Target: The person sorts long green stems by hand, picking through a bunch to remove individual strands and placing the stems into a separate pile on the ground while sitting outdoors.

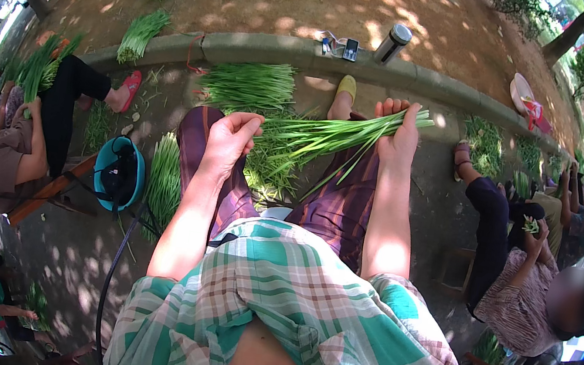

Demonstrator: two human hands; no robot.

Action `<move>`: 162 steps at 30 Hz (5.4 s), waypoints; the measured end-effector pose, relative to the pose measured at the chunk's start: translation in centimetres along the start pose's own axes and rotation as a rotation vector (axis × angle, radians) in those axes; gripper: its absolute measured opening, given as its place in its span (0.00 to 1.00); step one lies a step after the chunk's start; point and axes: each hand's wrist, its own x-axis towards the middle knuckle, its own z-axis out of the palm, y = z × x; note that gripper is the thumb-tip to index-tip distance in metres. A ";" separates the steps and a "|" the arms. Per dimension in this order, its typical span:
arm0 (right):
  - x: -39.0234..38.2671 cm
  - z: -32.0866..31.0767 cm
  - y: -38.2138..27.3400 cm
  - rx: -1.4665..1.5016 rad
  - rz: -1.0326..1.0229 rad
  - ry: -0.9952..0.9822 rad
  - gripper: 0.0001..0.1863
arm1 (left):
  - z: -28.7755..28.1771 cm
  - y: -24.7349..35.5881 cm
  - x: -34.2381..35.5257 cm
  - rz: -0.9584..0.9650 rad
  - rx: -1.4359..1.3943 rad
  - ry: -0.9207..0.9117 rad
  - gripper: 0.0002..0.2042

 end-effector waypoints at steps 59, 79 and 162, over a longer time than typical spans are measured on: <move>15.3 -34.4 -12.6 0.055 -0.425 0.863 0.18 | 3.2 -14.3 16.4 -0.744 0.177 -0.247 0.19; 11.2 -34.9 -17.0 -0.286 -0.175 0.744 0.14 | 3.3 -17.3 16.7 -0.814 0.266 -0.256 0.18; 31.6 -19.3 12.0 -1.787 0.165 -0.095 0.17 | 5.2 -7.2 21.2 0.080 1.300 -0.605 0.06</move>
